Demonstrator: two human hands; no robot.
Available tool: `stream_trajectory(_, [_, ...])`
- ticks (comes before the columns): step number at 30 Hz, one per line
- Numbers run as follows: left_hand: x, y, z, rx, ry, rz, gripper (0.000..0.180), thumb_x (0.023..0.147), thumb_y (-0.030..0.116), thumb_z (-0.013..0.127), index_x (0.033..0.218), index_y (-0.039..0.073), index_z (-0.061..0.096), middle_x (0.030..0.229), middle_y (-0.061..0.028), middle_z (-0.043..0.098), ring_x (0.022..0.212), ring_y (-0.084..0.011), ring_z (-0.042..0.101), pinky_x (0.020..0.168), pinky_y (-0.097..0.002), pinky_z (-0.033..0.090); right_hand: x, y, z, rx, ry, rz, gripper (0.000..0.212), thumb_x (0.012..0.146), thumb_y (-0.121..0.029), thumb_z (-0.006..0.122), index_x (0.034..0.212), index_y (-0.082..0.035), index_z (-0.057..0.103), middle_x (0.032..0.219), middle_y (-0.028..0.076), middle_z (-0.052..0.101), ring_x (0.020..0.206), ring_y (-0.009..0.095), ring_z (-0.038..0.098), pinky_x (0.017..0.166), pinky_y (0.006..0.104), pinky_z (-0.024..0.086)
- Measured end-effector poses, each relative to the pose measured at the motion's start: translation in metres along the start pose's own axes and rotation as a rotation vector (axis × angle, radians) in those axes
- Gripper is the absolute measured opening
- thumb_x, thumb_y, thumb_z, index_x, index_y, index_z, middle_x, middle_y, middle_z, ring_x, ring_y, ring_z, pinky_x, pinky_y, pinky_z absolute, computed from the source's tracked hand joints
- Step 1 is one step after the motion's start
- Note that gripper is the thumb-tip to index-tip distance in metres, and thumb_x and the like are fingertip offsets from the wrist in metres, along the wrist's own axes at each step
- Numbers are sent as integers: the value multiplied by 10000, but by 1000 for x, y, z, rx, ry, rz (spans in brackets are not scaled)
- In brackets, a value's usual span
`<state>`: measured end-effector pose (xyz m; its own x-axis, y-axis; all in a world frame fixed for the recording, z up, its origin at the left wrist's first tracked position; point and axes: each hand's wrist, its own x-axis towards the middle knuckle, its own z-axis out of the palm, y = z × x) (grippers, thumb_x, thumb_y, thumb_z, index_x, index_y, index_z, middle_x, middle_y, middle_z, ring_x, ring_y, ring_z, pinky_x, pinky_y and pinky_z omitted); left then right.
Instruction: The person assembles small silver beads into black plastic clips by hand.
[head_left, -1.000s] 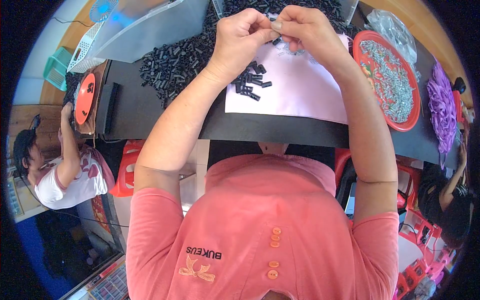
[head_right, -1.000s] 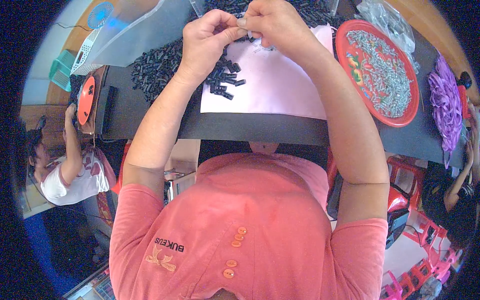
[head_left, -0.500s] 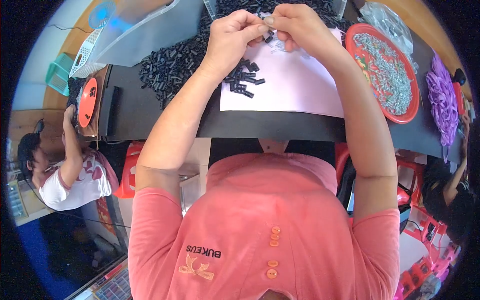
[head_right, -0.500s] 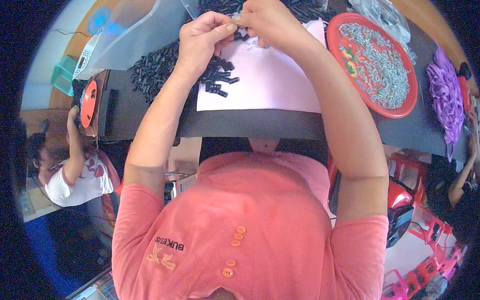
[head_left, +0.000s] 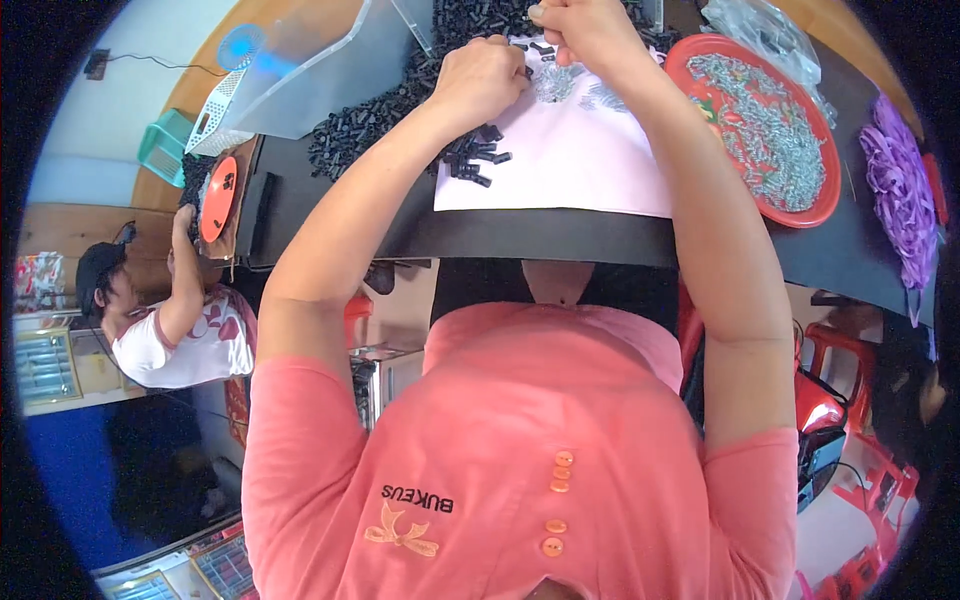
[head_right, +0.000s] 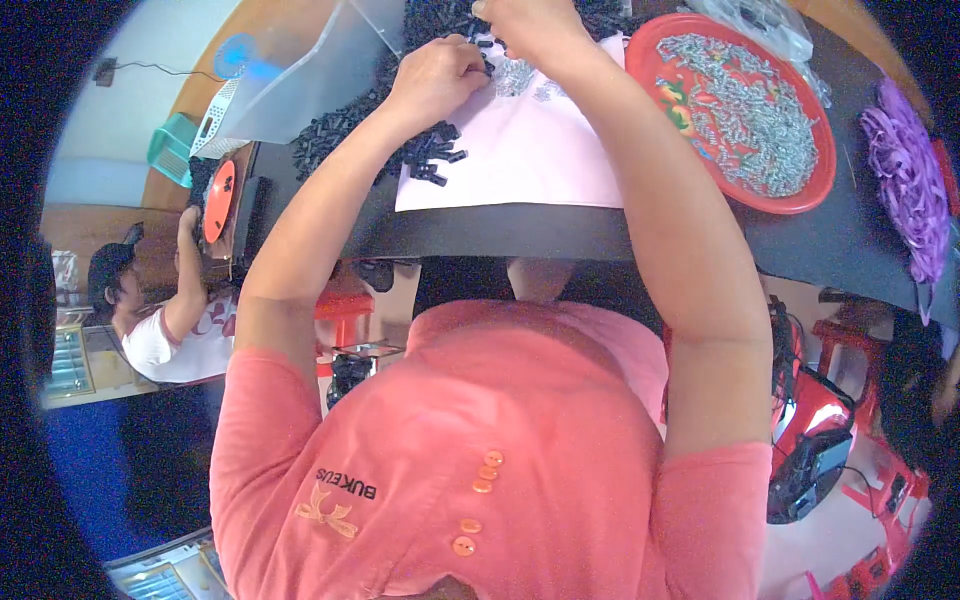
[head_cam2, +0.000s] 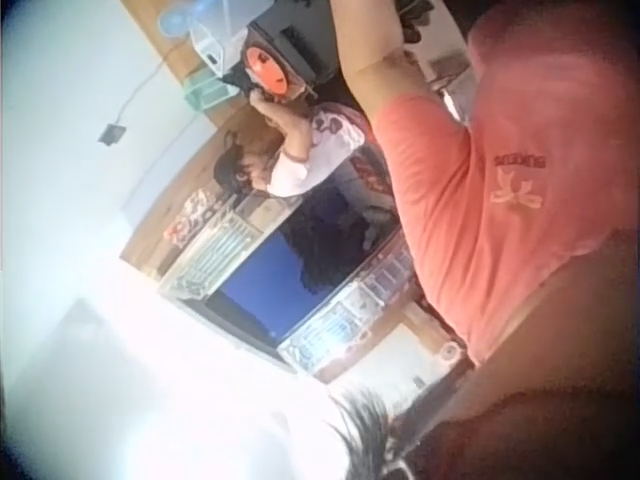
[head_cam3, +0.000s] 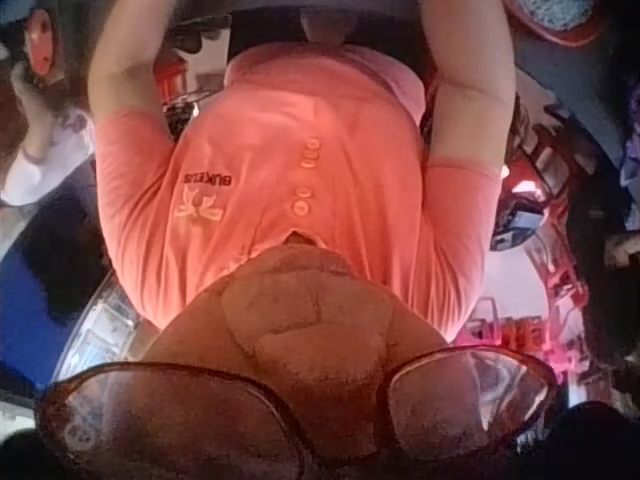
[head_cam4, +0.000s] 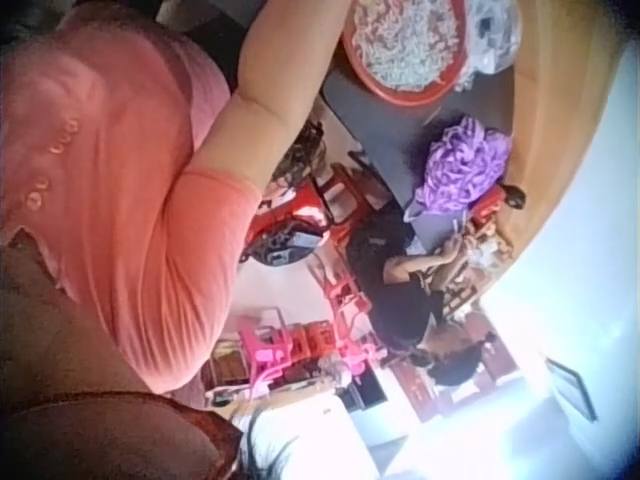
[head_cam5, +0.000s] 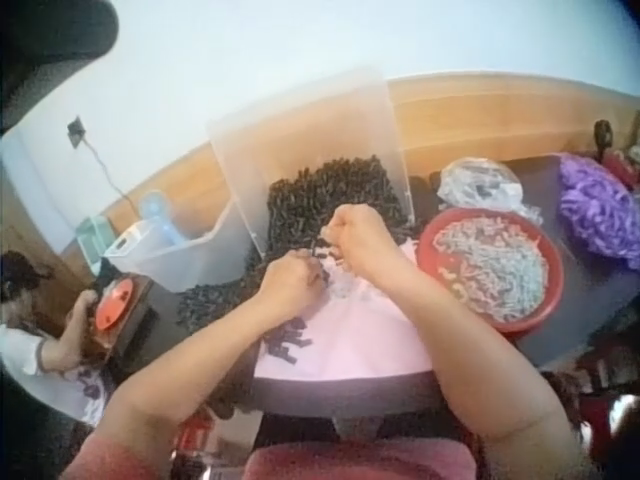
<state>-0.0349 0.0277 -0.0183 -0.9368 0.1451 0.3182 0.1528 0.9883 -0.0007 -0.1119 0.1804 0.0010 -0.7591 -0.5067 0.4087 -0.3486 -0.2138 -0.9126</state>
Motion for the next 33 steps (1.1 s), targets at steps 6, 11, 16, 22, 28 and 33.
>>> stream_trajectory(6, [3, 2, -7, -320, -44, -207, 126, 737, 140, 671, 787, 24, 667, 786, -88, 664, 659, -210, 615, 618, -329, 486, 1, -14, 5, -143, 34, 135, 151, 795, -106, 633, 694, 3, 604, 547, 102, 571, 468, 195, 564, 434, 331, 445])
stream_trajectory(11, [-7, 9, -24, -1188, 44, -475, 87, 788, 77, 670, 808, -1, 635, 764, -75, 666, 605, -94, 570, 491, -204, 400, 4, 3, 11, -487, 94, -121, 177, 758, -149, 648, 709, 20, 628, 611, 178, 620, 568, 288, 629, 544, 395, 491])
stream_trajectory(16, [-19, 14, -30, -1491, 162, -529, 100, 808, 30, 662, 875, -26, 613, 781, -105, 655, 599, -107, 567, 496, -224, 416, -2, 11, 21, -366, -36, 21, 184, 797, -179, 618, 748, -1, 616, 636, 105, 596, 574, 197, 582, 524, 324, 446])
stream_trajectory(22, [-33, 15, -29, -1613, 233, -551, 137, 819, 3, 652, 933, -54, 603, 766, -94, 627, 631, -145, 574, 517, -255, 419, -8, 12, 37, -248, 16, 24, 221, 832, -196, 612, 768, 15, 620, 628, 117, 622, 506, 190, 594, 486, 343, 450])
stream_trajectory(28, [-36, 25, -26, -1857, 391, -593, 192, 846, 35, 646, 988, -63, 562, 820, -133, 636, 642, -171, 588, 527, -266, 443, -13, 9, 43, -206, 47, 7, 235, 837, -211, 616, 794, 20, 629, 626, 114, 620, 512, 189, 602, 496, 329, 471])
stream_trajectory(33, [-39, 26, -28, -1766, 467, -586, 158, 833, 13, 643, 948, -65, 569, 810, -159, 650, 632, -187, 616, 496, -261, 462, -11, 0, 34, -240, -14, 16, 195, 856, -188, 610, 806, 0, 621, 628, 53, 590, 520, 121, 564, 480, 266, 438])
